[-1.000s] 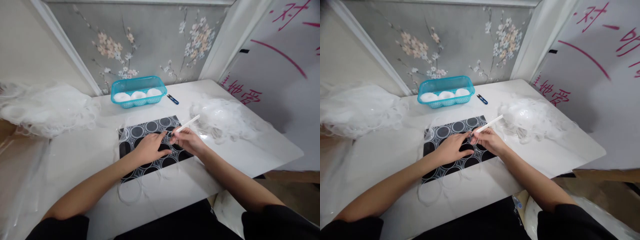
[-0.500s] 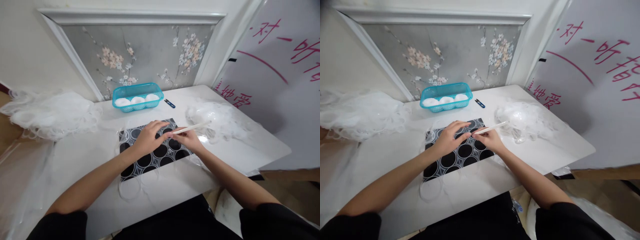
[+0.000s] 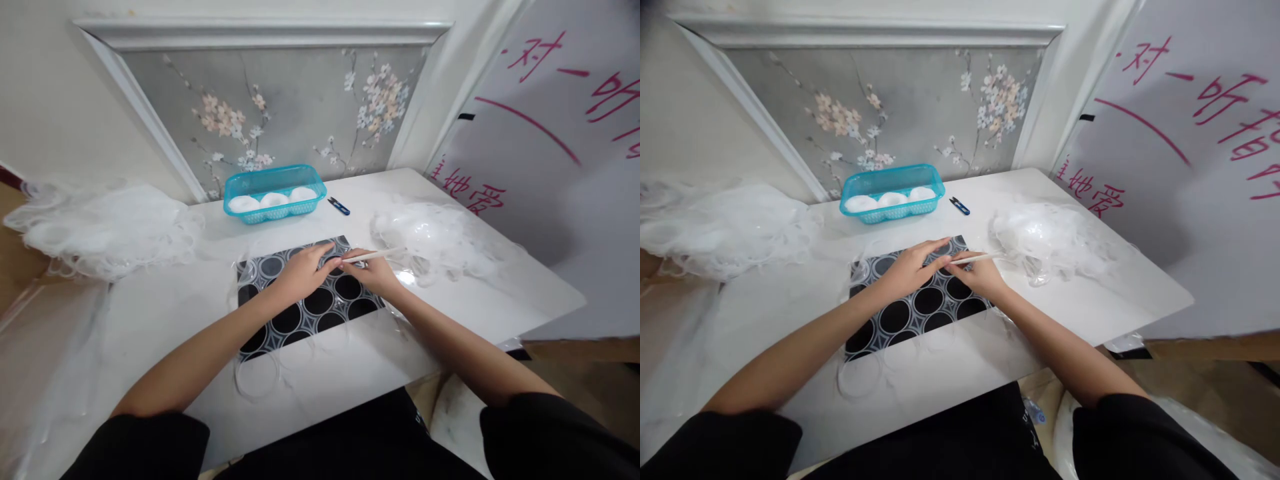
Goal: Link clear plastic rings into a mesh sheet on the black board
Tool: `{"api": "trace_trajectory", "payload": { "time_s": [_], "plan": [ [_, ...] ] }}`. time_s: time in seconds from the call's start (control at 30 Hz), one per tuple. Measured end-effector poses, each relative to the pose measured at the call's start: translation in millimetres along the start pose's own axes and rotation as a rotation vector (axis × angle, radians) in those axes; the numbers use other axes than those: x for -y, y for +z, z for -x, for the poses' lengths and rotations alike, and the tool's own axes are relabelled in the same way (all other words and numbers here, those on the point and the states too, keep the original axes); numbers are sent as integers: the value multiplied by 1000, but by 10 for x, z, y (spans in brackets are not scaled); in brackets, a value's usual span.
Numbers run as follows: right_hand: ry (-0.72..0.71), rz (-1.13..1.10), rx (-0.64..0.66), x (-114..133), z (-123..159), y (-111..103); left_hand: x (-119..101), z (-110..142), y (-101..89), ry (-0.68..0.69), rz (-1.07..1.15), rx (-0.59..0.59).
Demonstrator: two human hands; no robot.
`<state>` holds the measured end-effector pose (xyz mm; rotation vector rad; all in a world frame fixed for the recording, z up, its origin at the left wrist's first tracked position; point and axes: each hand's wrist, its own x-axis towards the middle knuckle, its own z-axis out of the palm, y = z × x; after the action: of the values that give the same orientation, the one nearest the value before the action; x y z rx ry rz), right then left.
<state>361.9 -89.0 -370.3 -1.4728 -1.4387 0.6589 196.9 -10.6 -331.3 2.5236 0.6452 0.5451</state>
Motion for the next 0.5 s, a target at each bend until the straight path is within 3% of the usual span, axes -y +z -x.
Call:
{"api": "trace_trajectory", "payload": {
  "time_s": [0.07, 0.2, 0.33, 0.5],
  "plan": [
    [-5, -32, -13, -108, -23, 18, 60, 150, 57, -99, -108, 62],
    [88, 14, -6, -220, 6, 106, 124, 483, 233, -21, -344, 231],
    [93, 57, -29, -206, 69, 178, 108, 668, 350, 4, -434, 215],
    [78, 107, -13, -190, 80, 180, 87, 674, 349, -5, -453, 227]
  ]
}}
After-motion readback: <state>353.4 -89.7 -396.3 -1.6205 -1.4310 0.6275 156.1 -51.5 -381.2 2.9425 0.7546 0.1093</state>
